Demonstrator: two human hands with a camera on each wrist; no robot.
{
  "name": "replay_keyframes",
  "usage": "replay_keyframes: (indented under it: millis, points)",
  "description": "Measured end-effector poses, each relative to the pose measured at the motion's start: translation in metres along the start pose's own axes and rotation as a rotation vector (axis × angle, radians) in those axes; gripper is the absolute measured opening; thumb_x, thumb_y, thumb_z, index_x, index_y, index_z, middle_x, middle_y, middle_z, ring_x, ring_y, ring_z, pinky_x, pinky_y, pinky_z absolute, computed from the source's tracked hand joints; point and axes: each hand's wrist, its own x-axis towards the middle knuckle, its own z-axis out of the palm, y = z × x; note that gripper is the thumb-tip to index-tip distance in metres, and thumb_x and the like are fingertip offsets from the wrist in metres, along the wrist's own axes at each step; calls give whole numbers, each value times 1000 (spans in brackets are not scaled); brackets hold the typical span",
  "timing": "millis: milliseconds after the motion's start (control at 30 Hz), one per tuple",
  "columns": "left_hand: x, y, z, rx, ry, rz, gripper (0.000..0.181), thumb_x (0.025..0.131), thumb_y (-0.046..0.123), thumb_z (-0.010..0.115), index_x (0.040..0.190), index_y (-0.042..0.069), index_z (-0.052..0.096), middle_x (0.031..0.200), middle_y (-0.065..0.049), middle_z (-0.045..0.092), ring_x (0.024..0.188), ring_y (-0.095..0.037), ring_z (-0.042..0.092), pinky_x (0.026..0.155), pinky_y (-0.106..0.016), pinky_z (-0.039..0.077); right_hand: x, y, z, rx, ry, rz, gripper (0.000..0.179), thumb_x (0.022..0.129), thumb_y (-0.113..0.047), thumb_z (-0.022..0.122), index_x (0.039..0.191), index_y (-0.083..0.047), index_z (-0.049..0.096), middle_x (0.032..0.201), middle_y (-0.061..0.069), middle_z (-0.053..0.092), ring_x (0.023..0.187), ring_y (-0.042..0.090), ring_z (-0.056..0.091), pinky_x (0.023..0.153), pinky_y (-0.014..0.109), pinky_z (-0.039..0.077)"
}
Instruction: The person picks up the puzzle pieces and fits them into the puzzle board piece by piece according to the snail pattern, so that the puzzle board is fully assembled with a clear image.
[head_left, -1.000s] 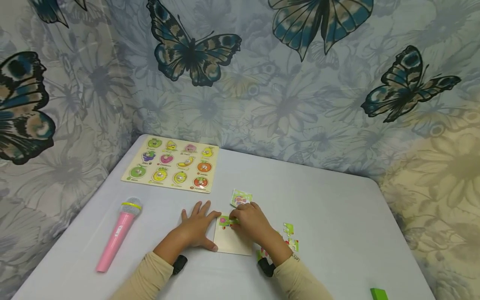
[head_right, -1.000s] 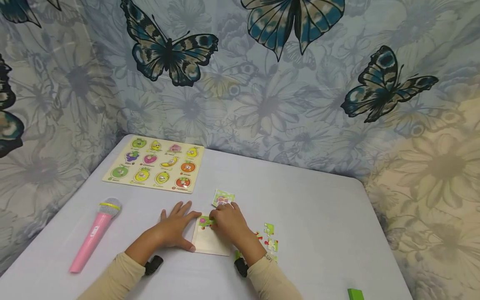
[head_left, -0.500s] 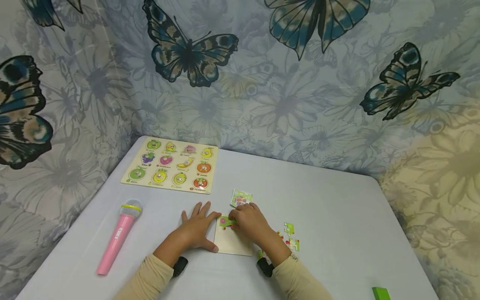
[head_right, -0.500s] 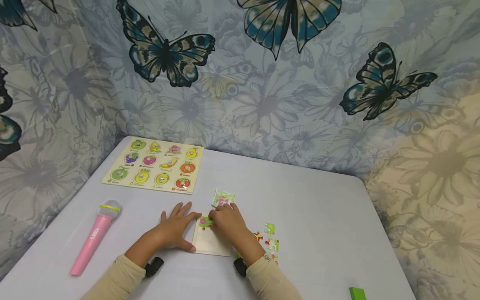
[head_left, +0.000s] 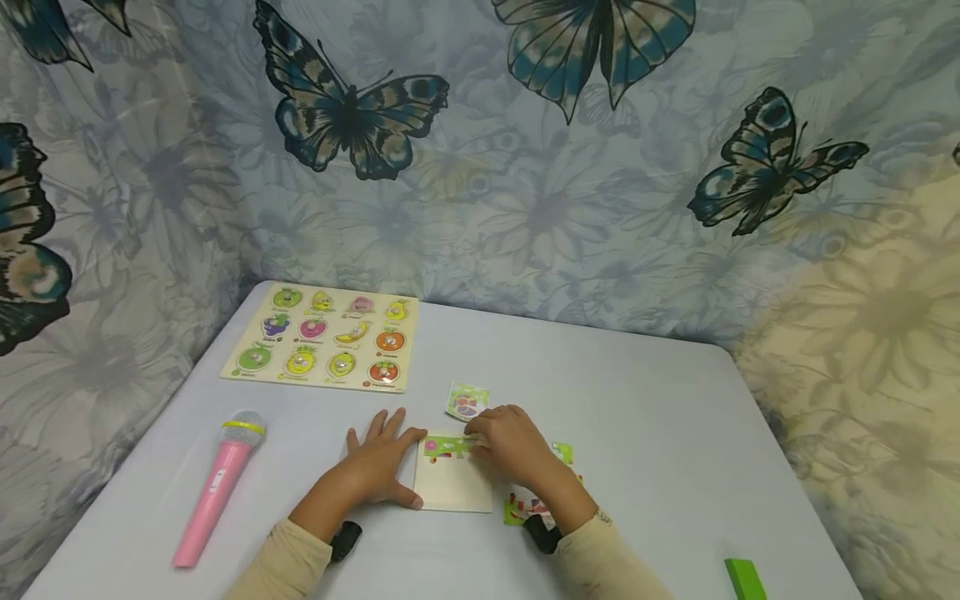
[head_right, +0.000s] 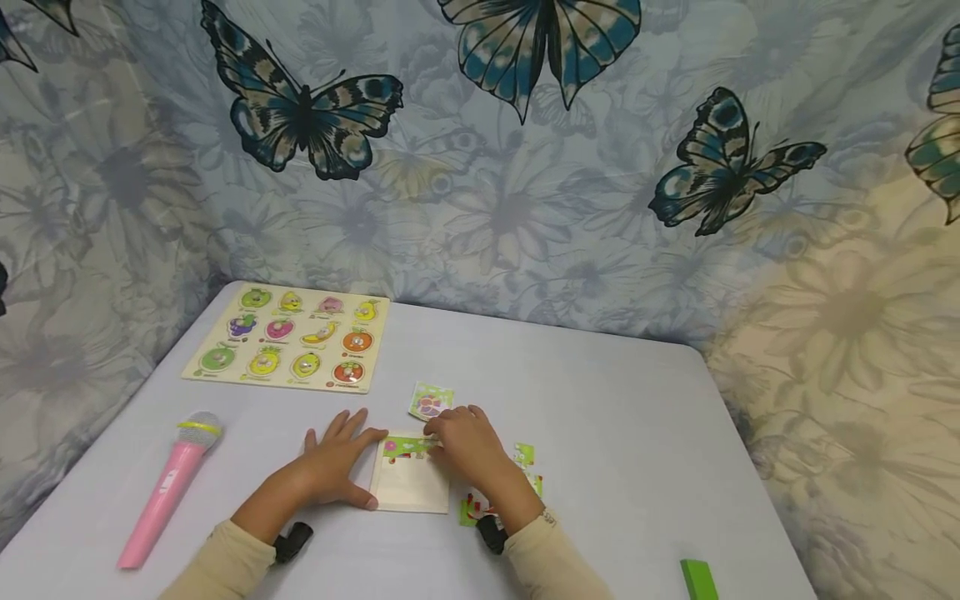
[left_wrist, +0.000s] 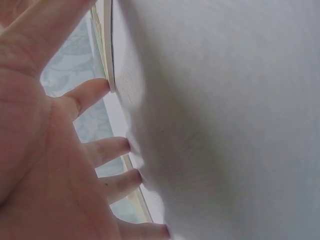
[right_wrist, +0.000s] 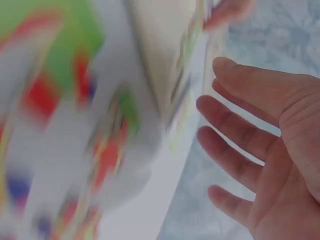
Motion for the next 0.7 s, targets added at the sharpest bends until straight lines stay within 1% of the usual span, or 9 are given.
replay_keyframes:
  millis: [200,300,433,500,700]
  points:
    - [-1,1,-1,-20,6,3,97,56,42,93,140,19,50,158,-22,22,145,-47,11,101,-81,10,-29,34,-8,15,24,160,18,81,-15,78,99,-13,74,108,2,71,108,25,62,105,48,40]
    - [-2,2,-3,-19,0,3,97,56,41,92,140,19,50,158,-22,21,145,-47,11,101,-81,9,-44,50,-9,2,23,216,16,79,-9,77,95,-13,74,107,3,71,108,27,62,105,51,39]
    - [-3,2,-5,-18,-7,5,97,57,42,92,140,18,49,158,-22,21,145,-48,11,100,-81,9,-61,65,-10,-24,17,249,19,77,-2,75,92,-13,73,107,4,71,108,28,62,104,53,39]
    - [-4,2,-6,-21,-8,7,97,57,41,92,140,18,49,158,-23,21,145,-48,11,100,-81,9,-67,70,-10,-27,18,256,19,76,-1,74,91,-13,73,105,4,70,107,28,62,103,53,40]
    - [-4,1,-5,-20,-6,9,97,57,42,92,140,17,49,157,-23,21,145,-49,11,100,-81,9,-75,78,-8,-27,-1,270,21,75,-2,76,90,-15,72,103,2,69,105,28,62,101,54,41]
